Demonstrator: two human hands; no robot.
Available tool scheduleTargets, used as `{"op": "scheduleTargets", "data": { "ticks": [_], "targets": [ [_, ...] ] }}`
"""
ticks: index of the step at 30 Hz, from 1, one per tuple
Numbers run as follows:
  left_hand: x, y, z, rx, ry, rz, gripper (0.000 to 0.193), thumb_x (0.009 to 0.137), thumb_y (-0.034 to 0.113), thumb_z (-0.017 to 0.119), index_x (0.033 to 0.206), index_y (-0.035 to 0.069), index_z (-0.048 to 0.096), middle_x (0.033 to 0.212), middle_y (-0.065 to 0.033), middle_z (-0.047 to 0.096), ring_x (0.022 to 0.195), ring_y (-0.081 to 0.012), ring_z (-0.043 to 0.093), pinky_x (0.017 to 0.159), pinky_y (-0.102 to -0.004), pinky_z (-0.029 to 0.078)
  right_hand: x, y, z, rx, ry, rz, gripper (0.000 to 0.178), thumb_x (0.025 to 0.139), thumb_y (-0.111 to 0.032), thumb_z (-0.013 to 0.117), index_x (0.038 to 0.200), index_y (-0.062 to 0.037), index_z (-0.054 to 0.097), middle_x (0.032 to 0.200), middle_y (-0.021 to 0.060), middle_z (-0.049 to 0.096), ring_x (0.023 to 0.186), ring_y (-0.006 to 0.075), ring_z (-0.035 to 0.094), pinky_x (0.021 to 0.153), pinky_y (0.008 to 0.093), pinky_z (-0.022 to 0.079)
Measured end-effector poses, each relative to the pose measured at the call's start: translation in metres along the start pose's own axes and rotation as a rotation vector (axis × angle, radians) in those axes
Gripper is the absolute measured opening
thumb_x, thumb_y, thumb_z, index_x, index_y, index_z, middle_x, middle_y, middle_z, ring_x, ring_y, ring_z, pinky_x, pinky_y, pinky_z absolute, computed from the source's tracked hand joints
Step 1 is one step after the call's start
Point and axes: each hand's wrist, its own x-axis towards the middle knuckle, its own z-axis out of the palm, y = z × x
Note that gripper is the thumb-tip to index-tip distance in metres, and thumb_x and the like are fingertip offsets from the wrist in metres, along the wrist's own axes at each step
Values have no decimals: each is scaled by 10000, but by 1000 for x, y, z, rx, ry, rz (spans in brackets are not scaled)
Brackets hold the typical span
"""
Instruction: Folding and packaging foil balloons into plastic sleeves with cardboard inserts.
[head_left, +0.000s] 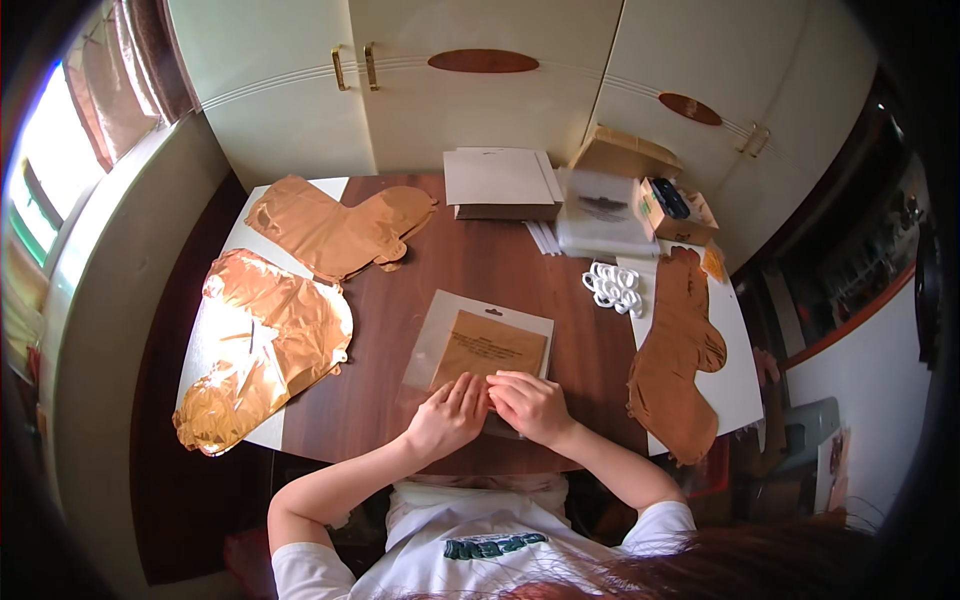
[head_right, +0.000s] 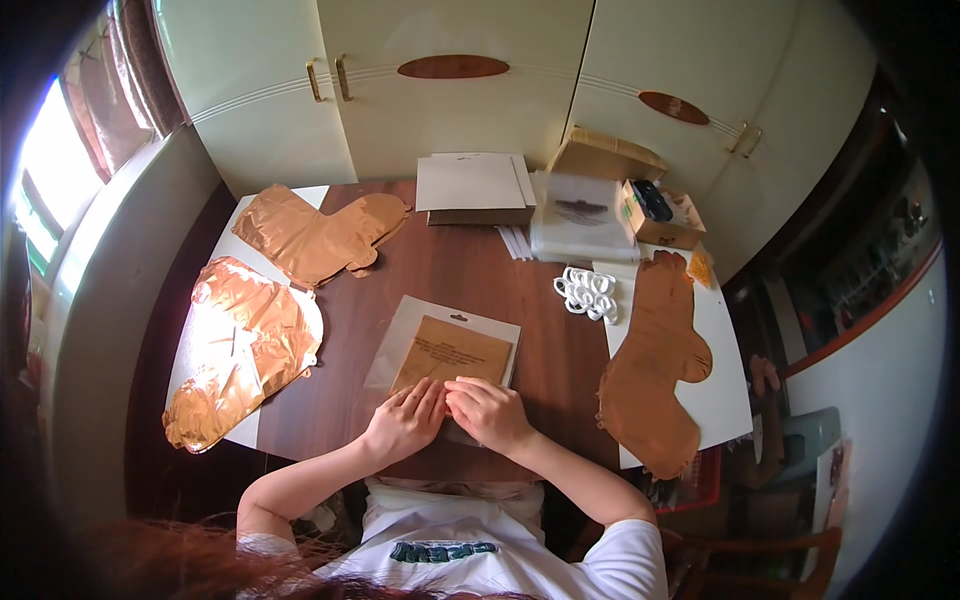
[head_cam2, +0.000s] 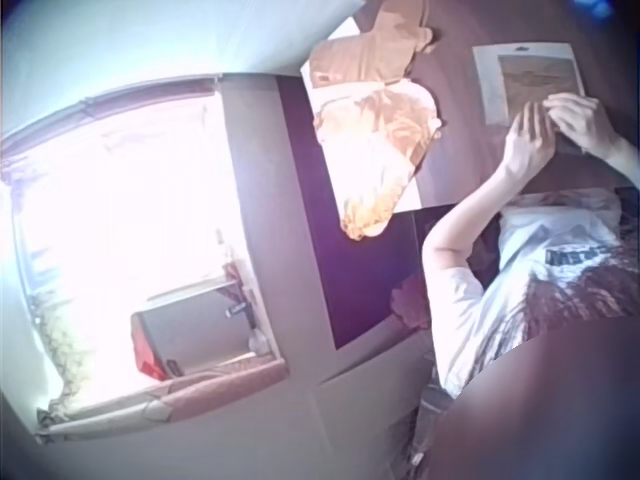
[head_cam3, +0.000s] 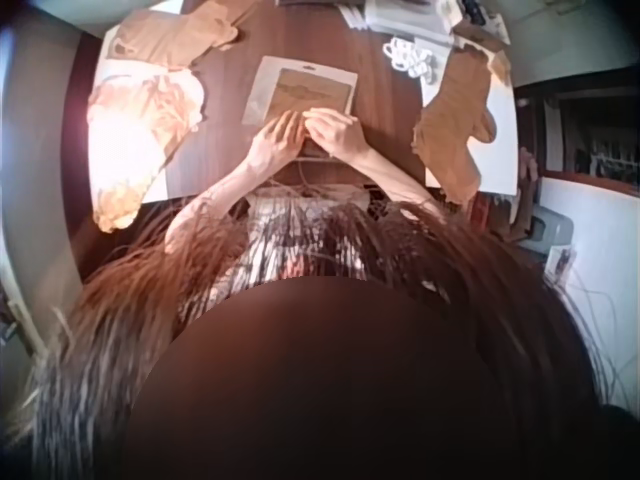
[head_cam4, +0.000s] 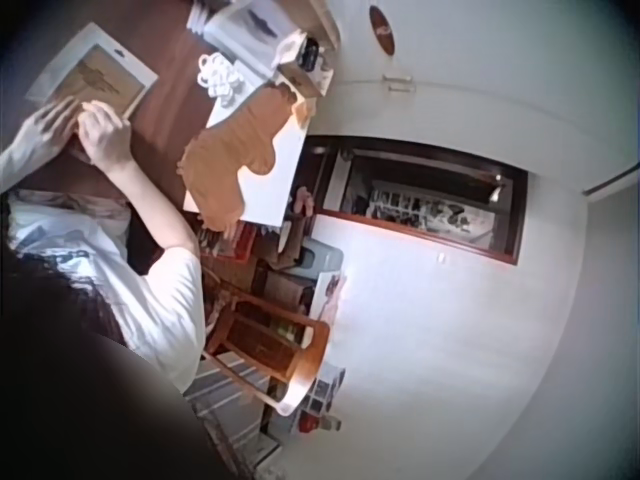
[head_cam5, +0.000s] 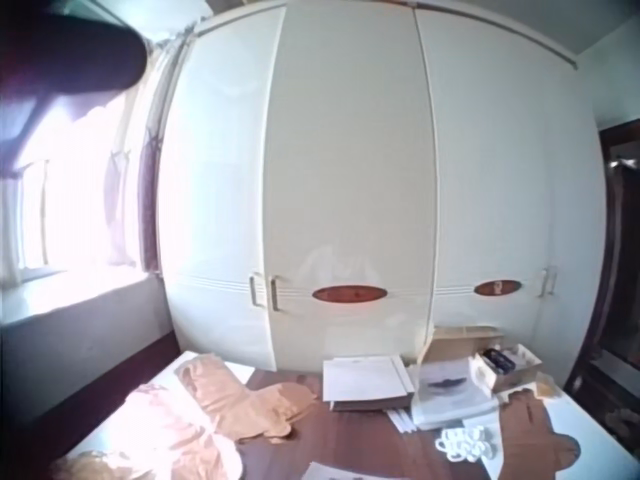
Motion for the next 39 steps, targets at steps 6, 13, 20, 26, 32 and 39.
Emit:
{"op": "scheduleTargets", "data": {
  "ticks": [6, 13, 20, 26, 32, 39],
  "targets": [
    [-6, 1, -15, -30, -5, 20, 291, 775, 138, 572, 1014, -13, 639, 1062, -131, 655, 1006, -230, 637, 819, -313, 518, 6, 8, -3, -35, 30, 127, 50, 797, -85, 633, 841, -63, 628, 936, 68, 681, 857, 230, 664, 686, 327, 557],
    [-28, 23, -50, -94, -77, 56, 338, 738, 144, 567, 1028, -15, 636, 1057, -134, 650, 986, -220, 628, 781, -313, 521, 11, 22, 0, -119, 16, 138, 42, 799, -104, 634, 827, -73, 625, 911, 61, 685, 847, 227, 664, 690, 330, 557],
    [-40, 37, -52, -146, -96, 78, 380, 710, 146, 573, 1049, -15, 628, 1041, -97, 631, 919, -182, 590, 770, -313, 515, 18, 13, -4, -148, -93, 32, 226, 802, -153, 654, 1013, -78, 636, 1088, 65, 639, 1057, 223, 589, 921, 361, 466],
    [-38, 33, -42, -157, -58, 52, 373, 724, 187, 610, 1056, 20, 635, 1033, -71, 633, 934, -174, 587, 770, -294, 512, 12, 0, 19, 25, -237, -60, 303, 829, -184, 632, 1099, -49, 602, 1156, 79, 601, 1105, 237, 549, 968, 360, 417],
    [-46, -15, -36, -381, -5, -315, 307, 729, 192, 700, 1016, 95, 649, 1021, -43, 632, 975, -224, 573, 806, -366, 462, 7, 7, 25, 51, -291, -41, 390, 844, -175, 613, 1192, -15, 545, 1223, 114, 562, 1159, 260, 518, 1009, 378, 397],
    [-52, -55, -18, -415, -112, -345, 361, 785, 168, 629, 1142, 121, 609, 1123, -52, 548, 1050, -231, 520, 867, -377, 415, 7, 9, 29, 44, -345, -40, 409, 857, -175, 595, 1226, -13, 524, 1275, 124, 529, 1216, 257, 483, 1039, 397, 372]
  ]
}}
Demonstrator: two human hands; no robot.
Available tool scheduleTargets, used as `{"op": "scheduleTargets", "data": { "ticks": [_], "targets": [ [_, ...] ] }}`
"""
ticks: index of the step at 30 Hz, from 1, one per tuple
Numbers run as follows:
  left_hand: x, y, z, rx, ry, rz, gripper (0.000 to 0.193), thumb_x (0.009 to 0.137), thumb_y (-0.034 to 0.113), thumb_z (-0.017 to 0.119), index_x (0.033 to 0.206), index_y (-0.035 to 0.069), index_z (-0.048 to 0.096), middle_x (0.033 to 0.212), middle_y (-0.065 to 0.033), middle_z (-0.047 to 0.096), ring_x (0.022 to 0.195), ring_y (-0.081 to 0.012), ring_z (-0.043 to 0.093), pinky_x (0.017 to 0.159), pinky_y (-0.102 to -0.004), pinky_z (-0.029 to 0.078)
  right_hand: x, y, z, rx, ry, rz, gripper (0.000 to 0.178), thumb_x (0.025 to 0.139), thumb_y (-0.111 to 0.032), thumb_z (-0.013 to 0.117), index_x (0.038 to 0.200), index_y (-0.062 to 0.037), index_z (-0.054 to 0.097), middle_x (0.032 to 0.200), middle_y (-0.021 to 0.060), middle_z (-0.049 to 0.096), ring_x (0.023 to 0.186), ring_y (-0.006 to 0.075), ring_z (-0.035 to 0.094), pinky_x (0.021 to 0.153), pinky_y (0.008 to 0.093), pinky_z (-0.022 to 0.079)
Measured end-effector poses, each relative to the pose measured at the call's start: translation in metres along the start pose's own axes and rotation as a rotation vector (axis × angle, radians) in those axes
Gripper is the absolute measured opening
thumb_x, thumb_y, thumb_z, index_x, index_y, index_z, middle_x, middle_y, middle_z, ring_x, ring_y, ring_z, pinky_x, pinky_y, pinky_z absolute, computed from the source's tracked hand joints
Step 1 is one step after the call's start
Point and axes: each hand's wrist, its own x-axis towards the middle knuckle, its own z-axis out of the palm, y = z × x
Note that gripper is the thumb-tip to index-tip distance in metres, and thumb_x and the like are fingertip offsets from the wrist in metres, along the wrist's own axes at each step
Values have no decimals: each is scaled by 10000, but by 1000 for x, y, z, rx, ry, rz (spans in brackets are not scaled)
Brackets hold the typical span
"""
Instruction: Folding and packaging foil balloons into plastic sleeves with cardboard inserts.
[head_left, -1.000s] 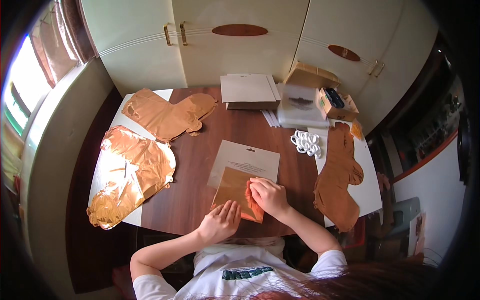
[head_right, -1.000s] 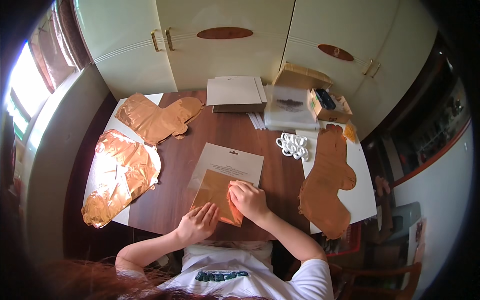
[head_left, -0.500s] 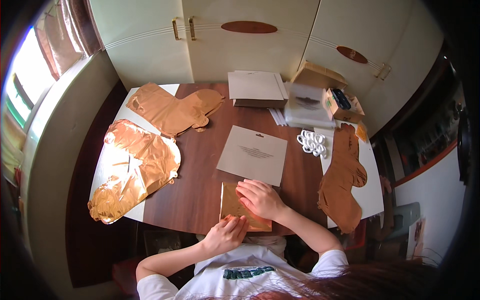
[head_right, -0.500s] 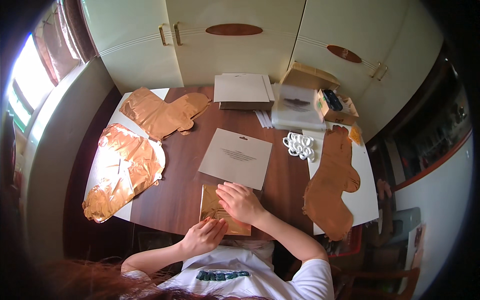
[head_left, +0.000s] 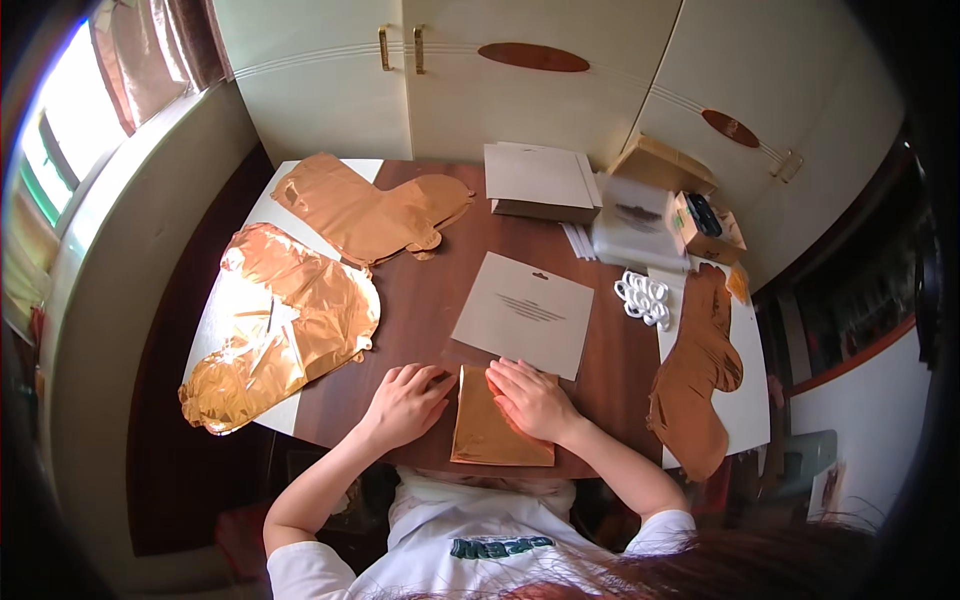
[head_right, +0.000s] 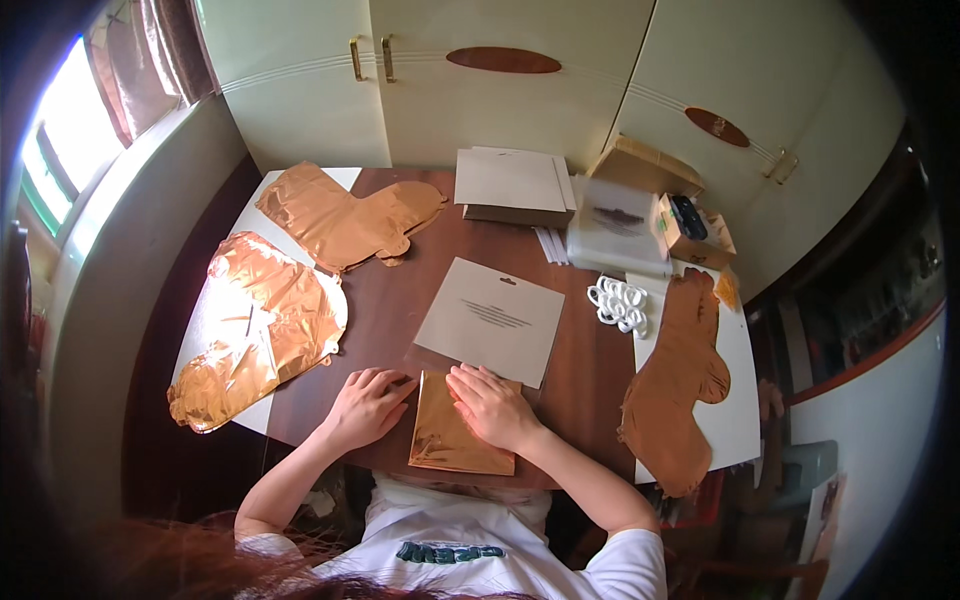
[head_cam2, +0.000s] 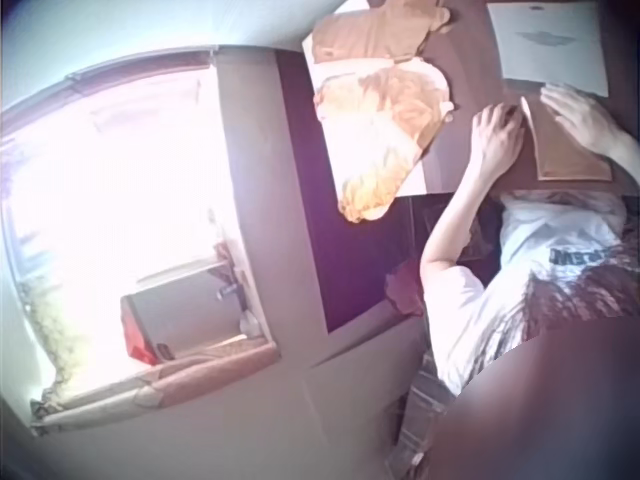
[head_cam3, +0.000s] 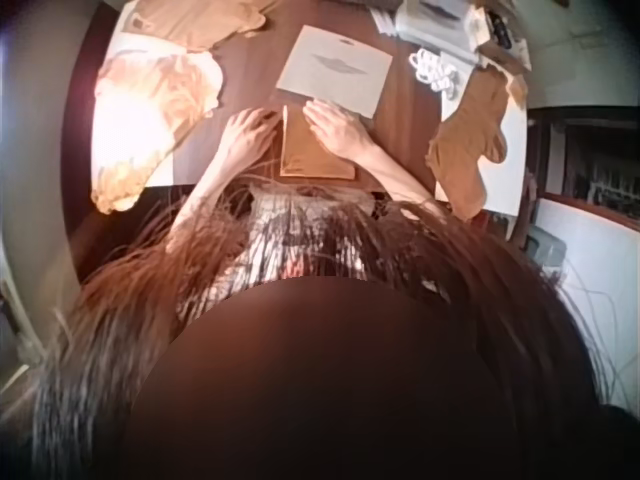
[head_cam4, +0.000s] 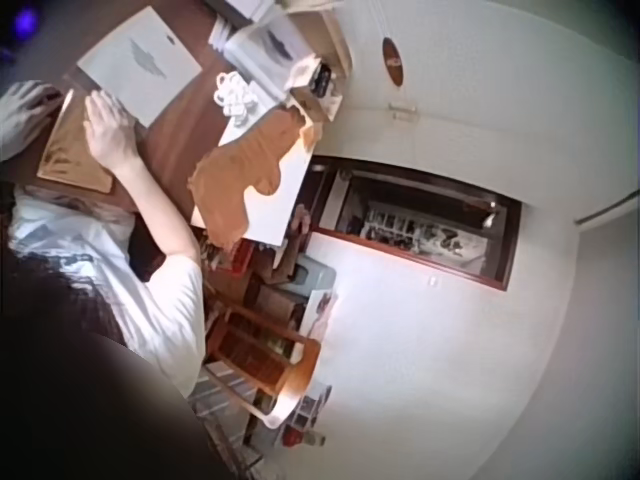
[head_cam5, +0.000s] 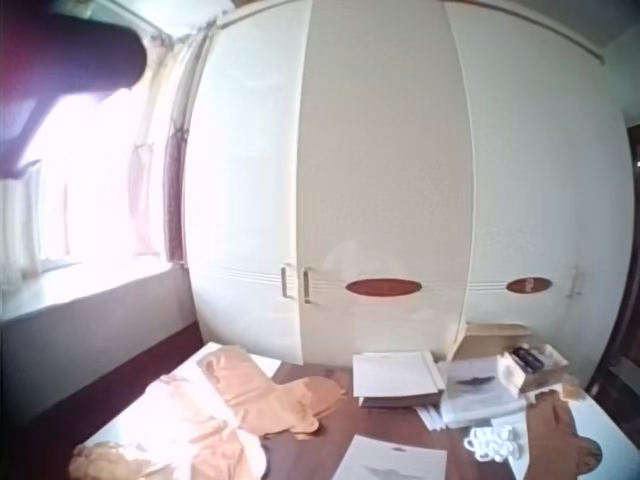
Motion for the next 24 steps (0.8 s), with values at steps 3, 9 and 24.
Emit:
{"op": "scheduleTargets", "data": {
  "ticks": [3, 9, 24],
  "targets": [
    [4, -1, 2, -16, -18, 13, 385, 792, 168, 618, 1174, 125, 595, 1122, -51, 542, 1053, -227, 515, 878, -372, 404, 0, -1, -2, -6, -15, -5, 419, 860, -174, 591, 1240, -15, 512, 1287, 124, 521, 1221, 256, 479, 1042, 397, 368],
    [8, -3, 5, -26, -38, 22, 408, 790, 164, 600, 1187, 71, 577, 1120, -51, 543, 1059, -216, 511, 891, -363, 392, 1, -1, -2, -27, -41, -15, 431, 873, -176, 567, 1266, -17, 492, 1302, 127, 512, 1229, 260, 474, 1049, 397, 357],
    [10, -4, 9, -75, -41, 26, 430, 767, 166, 620, 1180, 54, 578, 1151, -49, 519, 1070, -222, 488, 891, -381, 380, 7, -3, -6, 11, -79, -32, 464, 891, -195, 555, 1312, -21, 462, 1336, 145, 482, 1251, 277, 457, 1048, 405, 359]
  ]
}}
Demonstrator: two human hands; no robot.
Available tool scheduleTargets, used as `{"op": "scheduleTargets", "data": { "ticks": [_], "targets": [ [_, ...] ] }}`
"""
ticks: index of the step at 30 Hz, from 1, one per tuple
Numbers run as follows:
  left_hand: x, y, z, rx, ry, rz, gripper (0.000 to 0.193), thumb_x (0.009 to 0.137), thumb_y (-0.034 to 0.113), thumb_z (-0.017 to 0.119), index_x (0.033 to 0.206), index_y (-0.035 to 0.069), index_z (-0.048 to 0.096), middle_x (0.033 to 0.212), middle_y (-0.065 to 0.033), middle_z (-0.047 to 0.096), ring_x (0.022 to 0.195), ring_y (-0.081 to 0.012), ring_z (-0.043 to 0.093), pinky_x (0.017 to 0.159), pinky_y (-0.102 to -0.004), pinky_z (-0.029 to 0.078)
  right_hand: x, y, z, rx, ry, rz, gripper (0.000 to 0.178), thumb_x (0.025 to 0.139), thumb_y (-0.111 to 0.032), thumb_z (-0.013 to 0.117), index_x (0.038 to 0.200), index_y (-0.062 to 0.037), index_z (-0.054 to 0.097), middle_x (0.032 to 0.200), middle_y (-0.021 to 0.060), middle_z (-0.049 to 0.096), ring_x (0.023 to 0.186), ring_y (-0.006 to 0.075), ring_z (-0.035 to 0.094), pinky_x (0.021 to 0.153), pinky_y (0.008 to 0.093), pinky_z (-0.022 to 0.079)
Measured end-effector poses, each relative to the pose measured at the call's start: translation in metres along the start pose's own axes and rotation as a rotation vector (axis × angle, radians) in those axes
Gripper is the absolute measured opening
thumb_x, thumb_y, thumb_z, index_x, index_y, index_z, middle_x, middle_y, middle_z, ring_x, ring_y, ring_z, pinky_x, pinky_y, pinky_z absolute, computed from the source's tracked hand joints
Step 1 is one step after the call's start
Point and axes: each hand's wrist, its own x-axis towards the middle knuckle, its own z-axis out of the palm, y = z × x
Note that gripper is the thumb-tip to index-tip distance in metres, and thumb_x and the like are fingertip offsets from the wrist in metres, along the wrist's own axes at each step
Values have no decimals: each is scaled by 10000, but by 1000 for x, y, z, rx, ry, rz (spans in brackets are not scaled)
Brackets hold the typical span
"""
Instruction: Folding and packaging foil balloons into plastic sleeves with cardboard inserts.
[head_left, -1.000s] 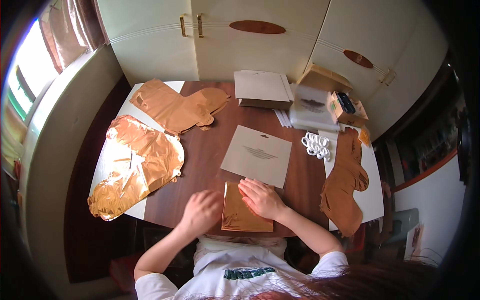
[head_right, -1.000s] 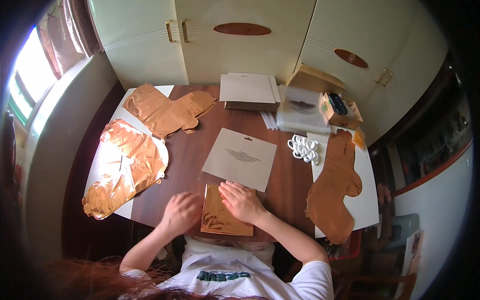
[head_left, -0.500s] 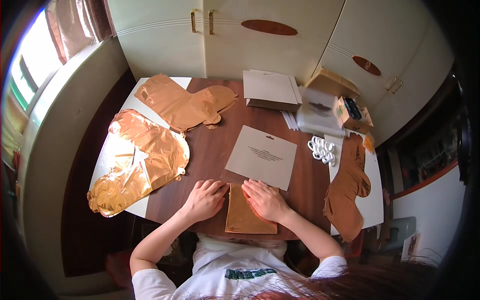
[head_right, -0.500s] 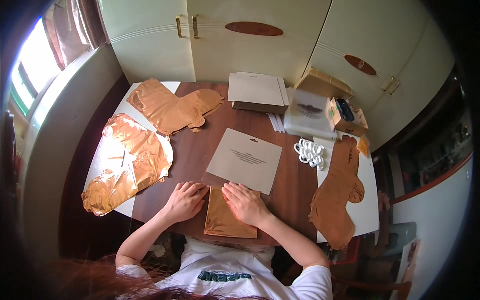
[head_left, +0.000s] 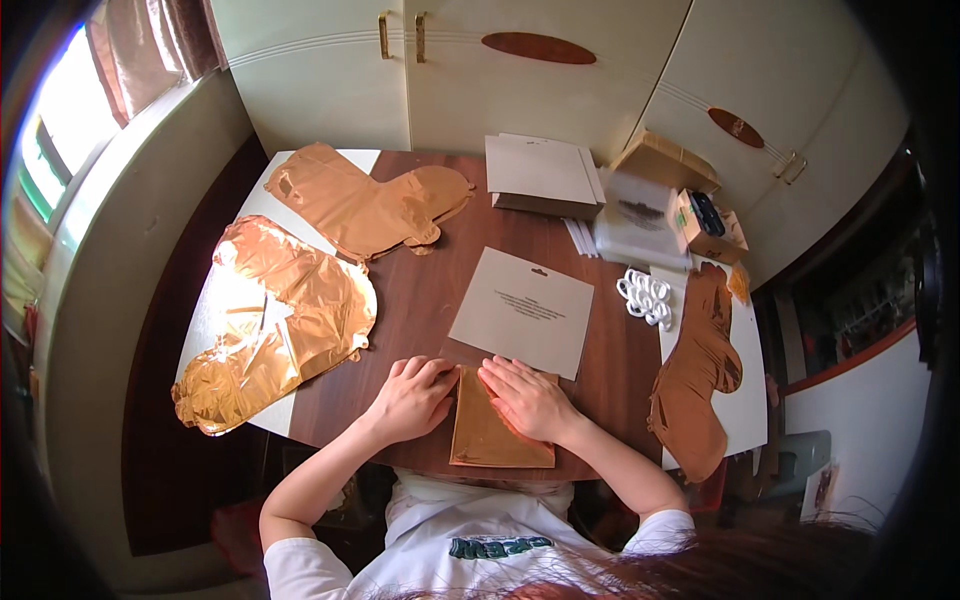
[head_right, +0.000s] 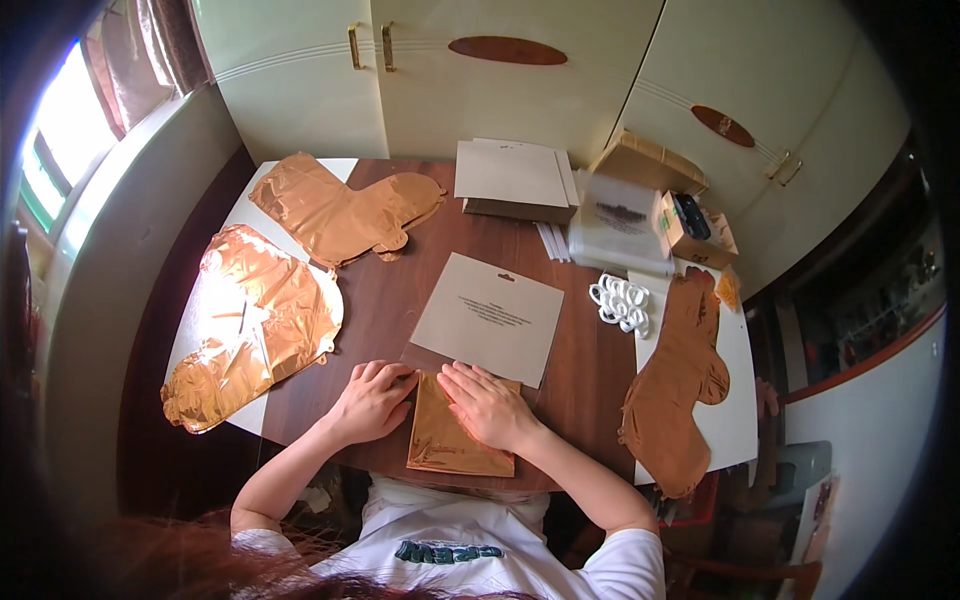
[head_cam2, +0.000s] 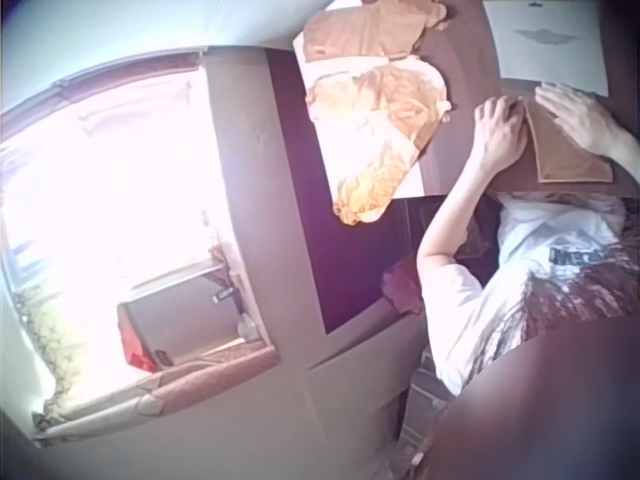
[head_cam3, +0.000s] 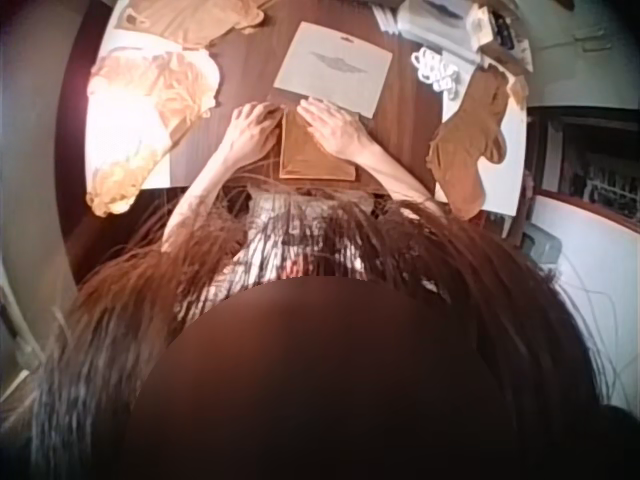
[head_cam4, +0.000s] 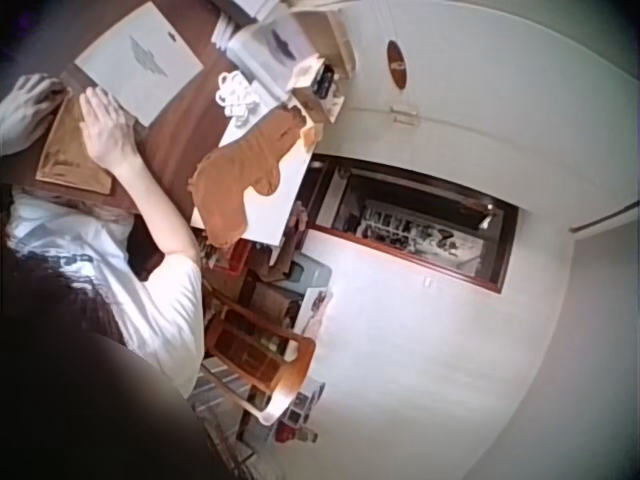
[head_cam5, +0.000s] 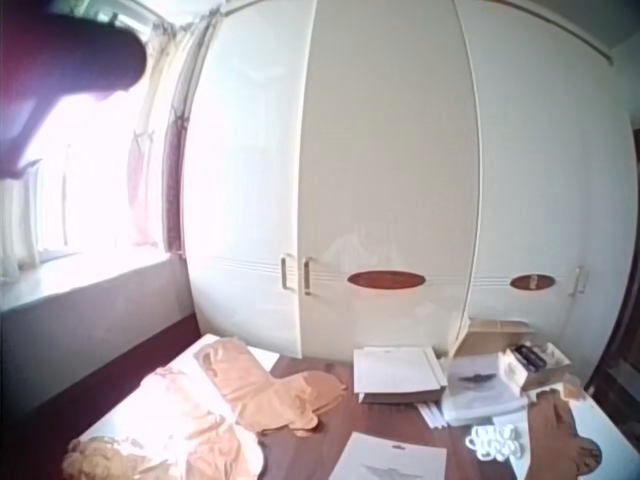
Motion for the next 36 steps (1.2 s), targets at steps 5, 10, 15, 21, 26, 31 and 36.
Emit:
{"op": "scheduleTargets", "data": {
  "ticks": [5, 10, 15, 21, 26, 31, 36],
  "targets": [
    [2, 1, -4, -23, -5, -16, 416, 766, 151, 634, 1168, 56, 588, 1135, -54, 529, 1077, -231, 487, 907, -391, 370, 1, -3, -4, -28, 4, 8, 459, 888, -201, 554, 1303, -26, 467, 1331, 129, 490, 1249, 252, 459, 1052, 386, 352],
    [7, 17, -2, 30, 63, -30, 456, 753, 212, 665, 1163, 34, 576, 1178, -113, 541, 1120, -257, 502, 919, -404, 384, 2, -4, -3, -10, -13, 20, 432, 893, -189, 539, 1276, 3, 489, 1343, 128, 481, 1258, 253, 451, 1058, 385, 349],
    [15, 45, 7, 52, -104, 130, 768, 759, 428, 653, 1305, -58, 419, 1349, -200, 440, 1265, -308, 422, 1025, -413, 347, -2, 0, 3, 10, 27, 52, 393, 906, -175, 506, 1237, 35, 512, 1337, 137, 488, 1253, 262, 456, 1060, 384, 349],
    [11, 46, 11, 151, -111, 83, 826, 822, 551, 559, 1292, -112, 408, 1317, -256, 459, 1261, -334, 429, 1054, -429, 314, -1, 0, 4, -22, 17, 17, 384, 901, -171, 512, 1222, 39, 525, 1329, 155, 492, 1252, 269, 457, 1062, 390, 345],
    [10, 45, 13, 202, -132, 48, 855, 833, 596, 504, 1297, -115, 407, 1319, -257, 461, 1271, -337, 420, 1064, -451, 292, 0, -1, 3, -24, -3, 15, 416, 889, -179, 552, 1252, 20, 511, 1342, 149, 480, 1258, 272, 451, 1059, 397, 347],
    [8, 43, 13, 281, -138, 77, 896, 825, 645, 452, 1290, -120, 421, 1320, -251, 469, 1282, -342, 409, 1073, -451, 283, 0, -4, 1, -48, -28, 32, 455, 891, -204, 537, 1283, 19, 480, 1361, 147, 461, 1290, 258, 411, 1078, 389, 319],
    [12, 43, 9, 295, -182, 79, 921, 811, 665, 452, 1291, -120, 413, 1327, -256, 455, 1290, -340, 397, 1086, -455, 256, -1, -4, 2, -73, 8, 51, 459, 880, -222, 552, 1270, 14, 494, 1339, 136, 472, 1286, 262, 403, 1074, 381, 316]
  ]
}}
